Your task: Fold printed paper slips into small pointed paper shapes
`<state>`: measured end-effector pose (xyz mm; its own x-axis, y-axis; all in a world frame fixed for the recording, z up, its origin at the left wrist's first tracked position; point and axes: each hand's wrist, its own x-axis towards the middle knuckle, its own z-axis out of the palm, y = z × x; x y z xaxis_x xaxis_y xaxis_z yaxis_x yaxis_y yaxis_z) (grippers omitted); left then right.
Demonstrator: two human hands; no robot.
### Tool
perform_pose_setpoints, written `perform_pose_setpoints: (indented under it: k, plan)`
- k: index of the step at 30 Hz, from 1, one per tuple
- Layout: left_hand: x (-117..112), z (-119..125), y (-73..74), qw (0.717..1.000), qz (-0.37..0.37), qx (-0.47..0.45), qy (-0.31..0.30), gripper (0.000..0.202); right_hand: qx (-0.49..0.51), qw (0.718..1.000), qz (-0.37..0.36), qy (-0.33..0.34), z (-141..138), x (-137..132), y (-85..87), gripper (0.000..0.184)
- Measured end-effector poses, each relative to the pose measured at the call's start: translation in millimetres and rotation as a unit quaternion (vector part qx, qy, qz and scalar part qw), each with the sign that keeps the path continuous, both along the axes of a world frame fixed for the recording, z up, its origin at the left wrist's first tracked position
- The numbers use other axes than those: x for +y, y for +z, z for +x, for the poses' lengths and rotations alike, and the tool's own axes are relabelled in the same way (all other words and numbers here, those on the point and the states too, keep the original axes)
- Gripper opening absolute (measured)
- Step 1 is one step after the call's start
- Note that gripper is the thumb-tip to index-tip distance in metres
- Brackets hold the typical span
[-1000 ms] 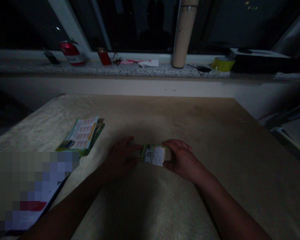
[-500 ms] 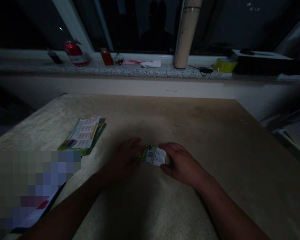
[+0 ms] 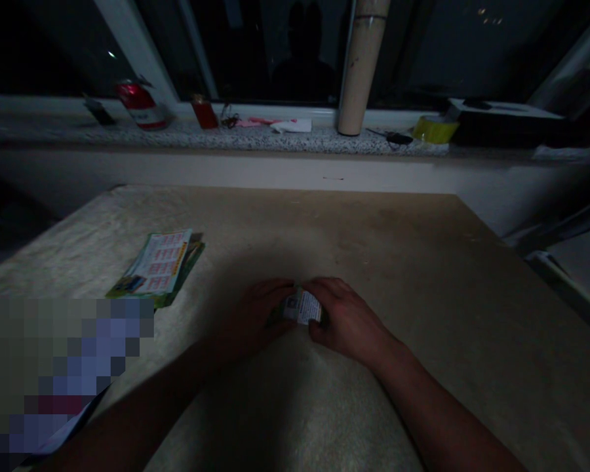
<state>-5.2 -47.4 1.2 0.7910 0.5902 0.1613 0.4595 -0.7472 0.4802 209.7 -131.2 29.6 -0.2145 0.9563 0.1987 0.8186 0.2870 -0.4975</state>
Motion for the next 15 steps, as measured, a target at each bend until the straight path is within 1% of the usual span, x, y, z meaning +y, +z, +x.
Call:
perform_pose_setpoints:
  k: [4, 7, 10, 15]
  plan:
    - [0.9, 0.0, 0.1, 1.0, 0.002, 0.001, -0.006, 0.052, -0.012, 1.0, -0.011, 0.003, -2.7, 1.7, 2.3, 0.056]
    - [1.1, 0.5, -0.5, 1.0, 0.009, -0.002, -0.003, 0.052, -0.028, 0.999, -0.016, -0.008, -2.6, 2.9, 2.3, 0.053]
    - [0.9, 1.2, -0.4, 1.0, 0.008, -0.003, 0.001, 0.051, -0.04, 0.999, -0.017, -0.022, -1.3, 4.6, 0.2, 0.05]
    - [1.2, 1.9, 2.2, 1.0, -0.004, 0.001, 0.001, 0.05, -0.025, 0.999, -0.001, -0.033, -0.2, 6.4, -5.8, 0.052]
